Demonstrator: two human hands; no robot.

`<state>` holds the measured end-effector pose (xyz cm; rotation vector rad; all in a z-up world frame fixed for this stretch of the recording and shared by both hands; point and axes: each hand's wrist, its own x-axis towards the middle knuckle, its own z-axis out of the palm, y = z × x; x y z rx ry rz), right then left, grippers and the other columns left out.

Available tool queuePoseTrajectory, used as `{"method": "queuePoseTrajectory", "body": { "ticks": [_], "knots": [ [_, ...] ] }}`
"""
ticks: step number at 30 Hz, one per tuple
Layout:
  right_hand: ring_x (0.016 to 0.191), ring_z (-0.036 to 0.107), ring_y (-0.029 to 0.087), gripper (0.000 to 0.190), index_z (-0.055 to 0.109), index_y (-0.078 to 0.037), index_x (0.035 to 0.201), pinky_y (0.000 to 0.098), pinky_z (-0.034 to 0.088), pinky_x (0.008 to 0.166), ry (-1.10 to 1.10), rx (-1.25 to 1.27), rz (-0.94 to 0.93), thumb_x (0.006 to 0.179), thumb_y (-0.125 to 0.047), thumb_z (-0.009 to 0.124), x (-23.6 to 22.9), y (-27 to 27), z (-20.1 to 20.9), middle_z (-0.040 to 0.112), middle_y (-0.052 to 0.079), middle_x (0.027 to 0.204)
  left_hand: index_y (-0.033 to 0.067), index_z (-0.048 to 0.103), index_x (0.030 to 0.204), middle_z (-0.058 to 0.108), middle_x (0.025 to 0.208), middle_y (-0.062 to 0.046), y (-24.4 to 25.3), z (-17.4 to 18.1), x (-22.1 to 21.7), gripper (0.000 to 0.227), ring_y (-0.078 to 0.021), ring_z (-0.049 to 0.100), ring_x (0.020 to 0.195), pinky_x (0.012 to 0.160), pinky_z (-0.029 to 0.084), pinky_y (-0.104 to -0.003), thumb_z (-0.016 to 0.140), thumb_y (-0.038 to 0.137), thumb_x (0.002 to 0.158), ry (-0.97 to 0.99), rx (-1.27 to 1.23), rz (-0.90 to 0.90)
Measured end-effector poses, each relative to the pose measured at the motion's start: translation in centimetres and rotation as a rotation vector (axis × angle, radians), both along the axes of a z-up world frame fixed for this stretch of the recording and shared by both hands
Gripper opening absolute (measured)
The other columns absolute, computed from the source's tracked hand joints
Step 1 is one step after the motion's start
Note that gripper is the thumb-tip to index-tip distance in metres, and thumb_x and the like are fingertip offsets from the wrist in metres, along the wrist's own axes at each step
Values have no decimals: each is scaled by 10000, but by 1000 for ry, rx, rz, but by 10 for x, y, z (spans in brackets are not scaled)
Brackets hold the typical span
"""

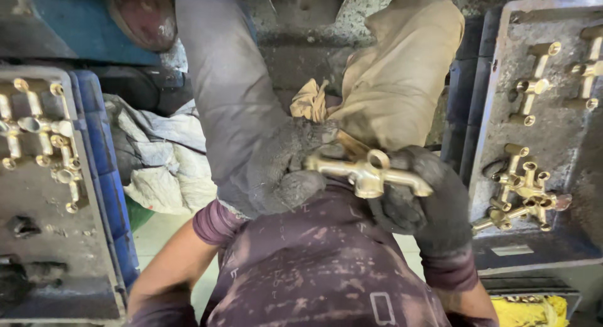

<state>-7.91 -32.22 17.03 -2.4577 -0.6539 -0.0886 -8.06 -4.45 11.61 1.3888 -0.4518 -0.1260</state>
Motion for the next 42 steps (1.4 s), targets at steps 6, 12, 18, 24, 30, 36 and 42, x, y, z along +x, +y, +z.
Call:
{"method": "queuePoseTrajectory", "body": {
  "ticks": [6, 12, 18, 24, 30, 36, 42],
  "knots": [
    [1076, 685, 312, 181, 636, 4, 1129, 426, 543, 941, 116, 201, -52, 1035, -148, 608, 12, 18, -22, 698, 167, 1122, 66, 652, 1287, 745, 1106, -68, -3, 19, -2, 276, -163, 724, 958, 829, 584, -314, 626, 254, 1087, 251, 606, 468],
    [815, 669, 184, 179, 664, -21, 1043, 340, 537, 764, 391, 491, -138, 993, -173, 582, 42, 28, -33, 696, 93, 894, 41, 661, 1234, 732, 1081, -97, 23, 7, 36, 259, -207, 700, 964, 854, 562, -335, 597, 231, 1069, 387, 622, 622],
    [866, 632, 172, 144, 635, -12, 1096, 304, 507, 779, 291, 701, -134, 1082, -130, 554, 92, 50, -65, 679, 103, 1012, 17, 620, 1243, 693, 1122, -113, 43, -39, 85, 259, -231, 668, 1021, 907, 545, -341, 505, 167, 1066, 487, 272, 441],
    [779, 580, 130, 182, 655, -56, 1173, 305, 532, 681, 671, 1351, -410, 1015, -142, 626, 138, 48, -121, 614, 16, 890, -7, 579, 1253, 654, 1162, -129, 59, -76, 140, 275, -255, 635, 1078, 959, 529, -346, 413, 103, 1063, 267, 440, 278],
    [1091, 652, 326, 313, 648, -101, 1153, 488, 493, 1006, -319, -241, -116, 1048, -391, 705, 184, 29, -146, 670, 119, 1132, -88, 563, 1324, 564, 1297, -329, 44, -82, 174, 396, -490, 550, 1172, 992, 430, -559, 466, 221, 1095, 600, 381, 370],
    [1181, 615, 374, 386, 640, -36, 1235, 483, 494, 1039, -52, -225, -123, 992, -321, 729, 205, 37, -148, 637, 172, 1193, -67, 520, 1363, 604, 1264, -240, 50, -93, 176, 458, -401, 566, 1195, 1047, 482, -424, 586, 239, 1028, -64, 741, 195],
    [1038, 667, 245, 367, 573, -41, 1258, 349, 559, 865, 425, 229, -173, 1022, -313, 502, 217, 44, -139, 664, 77, 1145, -46, 519, 1369, 635, 1258, -227, 49, -83, 184, 437, -380, 626, 1129, 958, 522, -430, 476, 207, 1016, 455, 687, 27]
  ]
}}
